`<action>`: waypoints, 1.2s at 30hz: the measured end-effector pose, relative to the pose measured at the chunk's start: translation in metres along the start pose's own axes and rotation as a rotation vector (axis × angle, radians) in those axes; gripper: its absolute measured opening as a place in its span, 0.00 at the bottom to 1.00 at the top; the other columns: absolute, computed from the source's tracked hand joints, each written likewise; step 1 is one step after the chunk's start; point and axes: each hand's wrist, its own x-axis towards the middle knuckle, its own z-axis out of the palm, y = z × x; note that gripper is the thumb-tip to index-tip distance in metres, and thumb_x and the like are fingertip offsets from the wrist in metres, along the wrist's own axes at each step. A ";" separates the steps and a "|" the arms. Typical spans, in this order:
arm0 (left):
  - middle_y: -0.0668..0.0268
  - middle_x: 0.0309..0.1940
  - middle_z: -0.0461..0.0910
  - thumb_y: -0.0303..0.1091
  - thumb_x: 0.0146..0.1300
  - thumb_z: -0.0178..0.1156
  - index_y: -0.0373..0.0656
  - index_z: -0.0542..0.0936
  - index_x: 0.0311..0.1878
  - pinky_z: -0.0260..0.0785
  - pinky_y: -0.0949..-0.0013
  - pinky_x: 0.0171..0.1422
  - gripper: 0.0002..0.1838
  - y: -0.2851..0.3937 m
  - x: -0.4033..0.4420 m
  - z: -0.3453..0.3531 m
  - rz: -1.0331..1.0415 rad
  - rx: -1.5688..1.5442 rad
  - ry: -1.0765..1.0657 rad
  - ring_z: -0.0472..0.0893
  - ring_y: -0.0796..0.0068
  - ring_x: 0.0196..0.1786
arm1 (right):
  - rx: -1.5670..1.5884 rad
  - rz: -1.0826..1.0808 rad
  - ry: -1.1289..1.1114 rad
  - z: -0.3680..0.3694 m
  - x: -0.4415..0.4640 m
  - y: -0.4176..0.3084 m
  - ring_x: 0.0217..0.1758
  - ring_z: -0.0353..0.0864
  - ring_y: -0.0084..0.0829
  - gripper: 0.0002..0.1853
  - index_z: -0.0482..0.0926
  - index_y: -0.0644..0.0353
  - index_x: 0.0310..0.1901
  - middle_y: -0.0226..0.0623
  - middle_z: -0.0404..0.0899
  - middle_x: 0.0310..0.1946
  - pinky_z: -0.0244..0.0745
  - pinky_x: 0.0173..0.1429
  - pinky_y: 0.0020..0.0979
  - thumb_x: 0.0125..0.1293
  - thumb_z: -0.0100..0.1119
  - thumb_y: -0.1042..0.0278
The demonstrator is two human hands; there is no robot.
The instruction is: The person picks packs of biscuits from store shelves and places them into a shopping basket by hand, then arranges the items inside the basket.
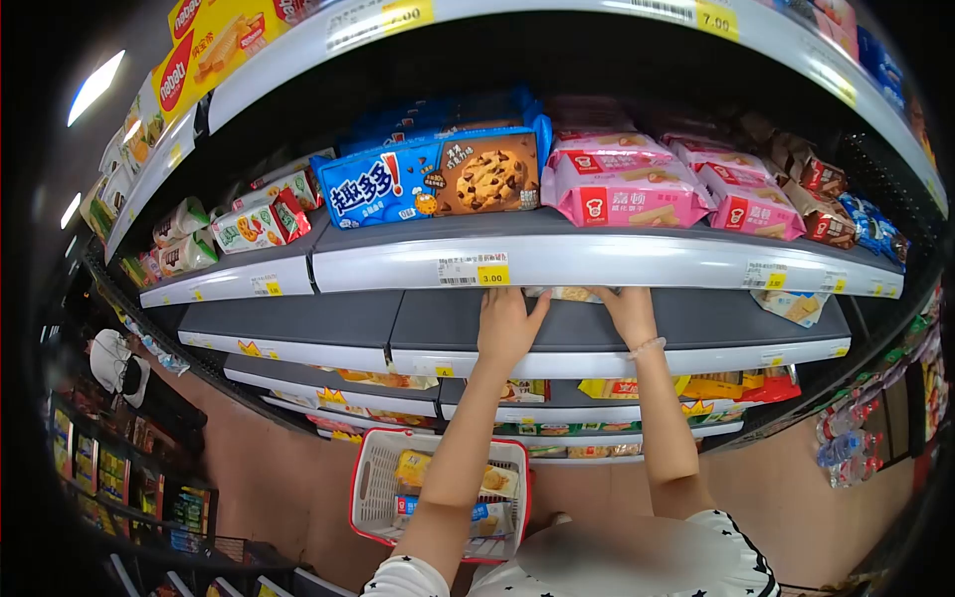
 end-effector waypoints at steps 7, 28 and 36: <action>0.43 0.48 0.73 0.46 0.56 0.60 0.31 0.69 0.53 0.61 0.55 0.60 0.30 -0.007 -0.002 0.003 -0.003 0.004 -0.008 0.70 0.44 0.53 | -0.175 -0.033 -0.096 0.002 -0.003 0.004 0.41 0.73 0.55 0.15 0.78 0.66 0.38 0.55 0.77 0.36 0.68 0.47 0.41 0.51 0.64 0.67; 0.41 0.58 0.62 0.43 0.58 0.56 0.26 0.61 0.58 0.46 0.54 0.71 0.33 -0.015 0.003 0.017 -0.062 0.133 -0.117 0.59 0.48 0.64 | -1.025 -0.191 -0.031 -0.010 0.081 0.158 0.60 0.68 0.37 0.26 0.70 0.56 0.56 0.40 0.70 0.56 0.63 0.62 0.37 0.62 0.51 0.48; 0.41 0.54 0.65 0.41 0.58 0.55 0.26 0.64 0.56 0.48 0.53 0.69 0.30 -0.014 0.001 0.011 -0.130 0.102 -0.043 0.62 0.47 0.61 | -0.593 -0.053 0.259 0.021 0.089 0.178 0.62 0.66 0.38 0.25 0.69 0.55 0.58 0.40 0.67 0.59 0.60 0.64 0.38 0.64 0.48 0.50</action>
